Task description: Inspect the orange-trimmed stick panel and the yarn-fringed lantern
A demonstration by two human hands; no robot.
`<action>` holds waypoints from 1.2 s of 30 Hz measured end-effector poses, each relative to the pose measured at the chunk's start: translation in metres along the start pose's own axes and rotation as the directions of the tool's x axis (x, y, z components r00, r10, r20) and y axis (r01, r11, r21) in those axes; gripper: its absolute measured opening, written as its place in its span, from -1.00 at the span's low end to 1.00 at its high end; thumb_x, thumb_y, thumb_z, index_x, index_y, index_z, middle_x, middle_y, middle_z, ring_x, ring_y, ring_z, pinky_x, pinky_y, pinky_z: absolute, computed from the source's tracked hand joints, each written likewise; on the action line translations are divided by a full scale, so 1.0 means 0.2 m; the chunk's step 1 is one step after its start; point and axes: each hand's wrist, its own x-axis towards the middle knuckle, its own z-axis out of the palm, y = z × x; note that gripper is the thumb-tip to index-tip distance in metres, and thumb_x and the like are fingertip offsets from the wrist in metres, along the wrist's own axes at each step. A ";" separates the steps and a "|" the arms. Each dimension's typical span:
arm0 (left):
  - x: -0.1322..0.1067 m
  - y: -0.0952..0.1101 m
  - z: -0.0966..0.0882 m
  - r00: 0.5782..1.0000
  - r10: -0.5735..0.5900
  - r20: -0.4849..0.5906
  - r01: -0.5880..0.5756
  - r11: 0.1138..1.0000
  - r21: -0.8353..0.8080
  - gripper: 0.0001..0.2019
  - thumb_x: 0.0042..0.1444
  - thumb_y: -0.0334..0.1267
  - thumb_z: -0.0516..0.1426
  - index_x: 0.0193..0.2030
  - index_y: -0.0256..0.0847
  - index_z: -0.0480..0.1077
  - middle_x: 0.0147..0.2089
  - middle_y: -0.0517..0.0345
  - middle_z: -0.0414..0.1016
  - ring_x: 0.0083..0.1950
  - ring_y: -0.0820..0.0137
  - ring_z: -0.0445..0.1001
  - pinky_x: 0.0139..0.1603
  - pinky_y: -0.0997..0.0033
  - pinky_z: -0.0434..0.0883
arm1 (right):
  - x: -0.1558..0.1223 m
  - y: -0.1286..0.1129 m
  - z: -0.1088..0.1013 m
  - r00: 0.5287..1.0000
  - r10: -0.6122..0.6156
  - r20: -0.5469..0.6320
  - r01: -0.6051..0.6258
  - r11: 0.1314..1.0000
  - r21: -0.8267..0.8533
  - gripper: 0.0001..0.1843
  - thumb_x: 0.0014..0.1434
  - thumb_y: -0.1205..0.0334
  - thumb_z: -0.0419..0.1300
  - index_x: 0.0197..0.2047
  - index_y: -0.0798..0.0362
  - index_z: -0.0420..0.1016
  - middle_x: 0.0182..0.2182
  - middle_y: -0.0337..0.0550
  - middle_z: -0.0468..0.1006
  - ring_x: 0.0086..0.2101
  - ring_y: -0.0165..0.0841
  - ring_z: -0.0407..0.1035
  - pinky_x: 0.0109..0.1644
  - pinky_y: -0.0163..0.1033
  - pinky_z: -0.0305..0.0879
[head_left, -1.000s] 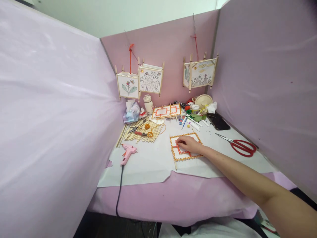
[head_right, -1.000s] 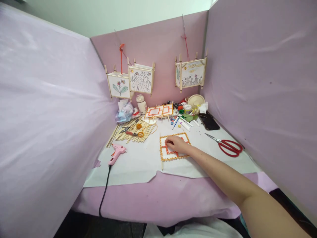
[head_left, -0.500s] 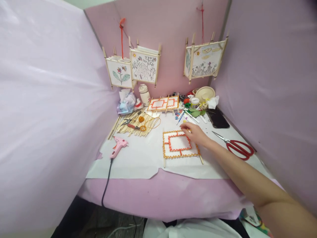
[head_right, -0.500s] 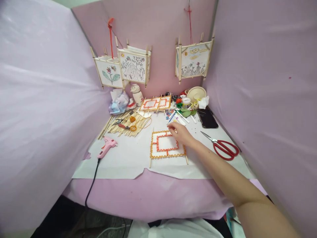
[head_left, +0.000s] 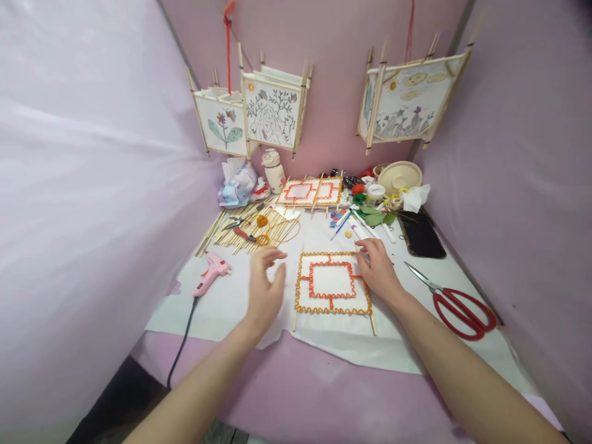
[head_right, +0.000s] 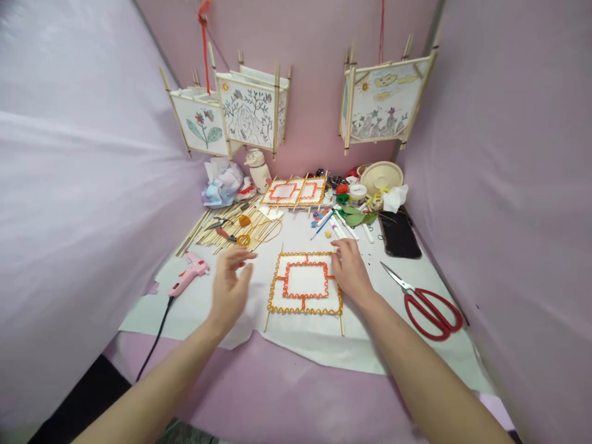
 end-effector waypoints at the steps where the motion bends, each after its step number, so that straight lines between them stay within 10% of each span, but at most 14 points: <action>1: 0.00 -0.04 0.05 0.999 -0.023 0.029 0.023 1.000 0.013 -0.78 0.22 -0.32 0.12 0.01 -0.17 0.35 0.06 0.02 0.34 0.06 0.28 0.42 0.12 0.08 0.41 | 0.00 0.00 0.00 1.000 0.000 0.010 0.000 1.000 -0.009 -0.69 0.26 0.26 -0.02 0.05 -0.01 0.36 0.00 0.00 0.31 -0.06 -0.21 0.37 0.13 0.01 0.30; 6: -0.01 -0.21 0.24 0.985 -0.126 0.116 0.126 0.992 0.013 -0.68 0.17 -0.44 0.03 0.05 -0.11 0.27 0.18 -0.03 0.18 0.29 0.26 0.21 0.23 0.05 0.34 | -0.01 0.02 -0.01 0.998 0.057 0.000 -0.056 0.997 -0.051 -0.66 0.28 0.29 -0.05 0.08 0.00 0.35 0.07 0.04 0.25 0.01 -0.17 0.34 0.16 0.04 0.29; 17: 0.01 -0.25 0.20 0.960 -0.238 0.149 0.264 0.945 -0.194 -0.76 0.24 -0.31 0.05 0.04 -0.04 0.28 0.24 0.02 0.15 0.35 0.26 0.17 0.36 0.01 0.21 | 0.00 0.01 -0.02 0.955 0.295 0.021 -0.293 0.931 0.217 -0.80 0.22 0.14 0.13 -0.08 -0.09 0.43 0.06 -0.05 0.35 0.10 -0.18 0.30 0.15 -0.01 0.36; 23: 0.02 -0.27 0.21 0.933 -0.317 0.169 0.359 0.848 -0.390 -0.75 0.19 -0.30 0.11 0.00 -0.05 0.30 0.22 0.07 0.24 0.36 0.27 0.20 0.42 0.06 0.12 | 0.03 0.02 -0.05 0.843 0.468 0.266 -0.525 0.604 0.600 -0.70 0.15 0.12 0.22 -0.03 -0.10 0.37 0.02 -0.07 0.51 0.02 -0.18 0.44 0.10 -0.02 0.42; 30: 0.02 -0.27 0.22 0.862 -0.405 0.305 0.507 0.683 -0.526 -0.68 0.14 -0.31 0.17 0.05 -0.07 0.30 0.24 0.06 0.30 0.35 0.26 0.21 0.37 0.11 0.17 | 0.02 -0.10 -0.06 0.663 0.427 0.615 -0.731 0.190 0.656 -0.61 0.07 0.18 0.30 0.00 -0.02 0.48 0.07 -0.06 0.54 -0.09 -0.18 0.52 0.02 -0.05 0.47; 34: 0.03 -0.20 0.20 0.795 -0.479 0.372 0.604 0.564 -0.564 -0.56 0.06 -0.26 0.25 0.10 -0.10 0.31 0.26 0.03 0.32 0.30 0.21 0.29 0.29 0.16 0.28 | 0.04 -0.05 -0.08 0.691 0.460 0.558 -0.656 0.074 0.751 -0.72 0.08 0.24 0.29 -0.09 0.00 0.54 -0.06 -0.11 0.62 -0.11 -0.23 0.53 0.06 -0.10 0.44; 36: 0.04 -0.18 0.18 0.671 -0.459 0.582 0.741 0.440 -0.507 -0.54 0.11 -0.17 0.23 0.15 -0.16 0.32 0.22 -0.06 0.39 0.18 0.16 0.43 0.15 0.15 0.41 | 0.07 0.00 -0.11 0.728 0.475 0.494 -0.587 0.059 0.807 -0.75 0.07 0.25 0.28 -0.12 -0.02 0.55 -0.11 -0.15 0.64 -0.10 -0.23 0.52 0.11 -0.08 0.41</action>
